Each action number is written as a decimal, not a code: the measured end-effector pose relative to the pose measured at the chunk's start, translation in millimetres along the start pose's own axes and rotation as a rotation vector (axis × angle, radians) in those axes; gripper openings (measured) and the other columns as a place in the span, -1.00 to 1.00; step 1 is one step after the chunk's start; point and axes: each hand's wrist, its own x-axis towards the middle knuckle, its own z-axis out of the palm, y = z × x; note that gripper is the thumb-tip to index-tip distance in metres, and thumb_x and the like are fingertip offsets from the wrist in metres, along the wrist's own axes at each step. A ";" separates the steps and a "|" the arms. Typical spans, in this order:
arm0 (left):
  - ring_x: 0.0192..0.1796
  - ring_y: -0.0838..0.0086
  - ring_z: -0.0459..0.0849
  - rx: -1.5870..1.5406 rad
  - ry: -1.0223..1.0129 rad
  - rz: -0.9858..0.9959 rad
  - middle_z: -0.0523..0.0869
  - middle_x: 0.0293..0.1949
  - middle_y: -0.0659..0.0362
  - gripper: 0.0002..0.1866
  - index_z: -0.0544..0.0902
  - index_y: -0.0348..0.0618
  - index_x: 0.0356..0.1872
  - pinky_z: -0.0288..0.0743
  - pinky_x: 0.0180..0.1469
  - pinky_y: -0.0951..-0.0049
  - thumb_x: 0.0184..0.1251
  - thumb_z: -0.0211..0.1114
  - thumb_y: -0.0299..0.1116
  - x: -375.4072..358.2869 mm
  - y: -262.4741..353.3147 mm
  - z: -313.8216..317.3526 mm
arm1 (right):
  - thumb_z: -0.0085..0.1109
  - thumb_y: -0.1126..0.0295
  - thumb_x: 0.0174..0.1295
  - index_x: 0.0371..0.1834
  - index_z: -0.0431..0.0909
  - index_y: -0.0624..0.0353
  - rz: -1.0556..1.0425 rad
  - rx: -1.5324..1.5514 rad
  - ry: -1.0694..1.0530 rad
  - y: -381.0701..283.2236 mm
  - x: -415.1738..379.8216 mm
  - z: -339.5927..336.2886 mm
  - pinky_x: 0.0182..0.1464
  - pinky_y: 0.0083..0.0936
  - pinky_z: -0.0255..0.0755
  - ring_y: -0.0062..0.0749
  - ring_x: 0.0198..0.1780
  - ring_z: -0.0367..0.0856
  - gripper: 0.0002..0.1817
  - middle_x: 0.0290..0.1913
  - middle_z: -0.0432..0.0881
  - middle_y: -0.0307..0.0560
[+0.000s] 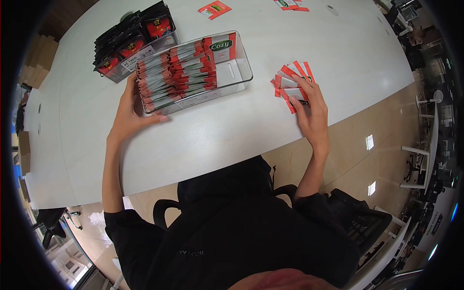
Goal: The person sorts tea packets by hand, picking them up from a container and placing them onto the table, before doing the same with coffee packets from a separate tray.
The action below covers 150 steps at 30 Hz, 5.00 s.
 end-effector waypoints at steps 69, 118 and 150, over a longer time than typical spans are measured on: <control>0.40 0.22 0.48 0.070 0.022 -0.039 0.47 0.37 -0.06 0.38 0.06 -0.32 0.57 0.30 0.47 0.24 -0.30 0.84 -0.22 -3.7 -3.2 -2.1 | 0.63 0.28 -0.05 0.19 0.70 -0.12 -0.254 -0.216 -0.095 -16.6 18.2 10.8 -0.19 -0.45 0.56 -0.39 -0.22 0.69 -0.38 -0.19 0.70 -0.24; 0.32 0.21 0.53 0.142 0.024 0.044 0.50 0.31 -0.06 0.35 0.12 -0.29 0.54 0.36 0.41 0.25 -0.31 0.83 -0.11 -1.4 -2.4 -1.8 | 0.66 0.39 -0.03 -0.16 0.52 0.18 -0.209 0.046 0.081 -4.7 9.9 21.0 -0.20 -0.44 0.65 -0.32 -0.25 0.77 -0.54 -0.25 0.74 -0.11; 0.38 0.17 0.50 0.145 0.013 0.010 0.46 0.36 -0.11 0.36 0.10 -0.31 0.54 0.34 0.46 0.22 -0.30 0.82 -0.12 -1.7 1.6 -1.4 | 0.45 0.43 0.14 0.09 0.70 0.03 -0.278 -0.205 0.082 -10.7 12.3 12.5 -0.35 -0.37 0.46 -0.31 -0.40 0.63 -0.60 -0.32 0.68 -0.18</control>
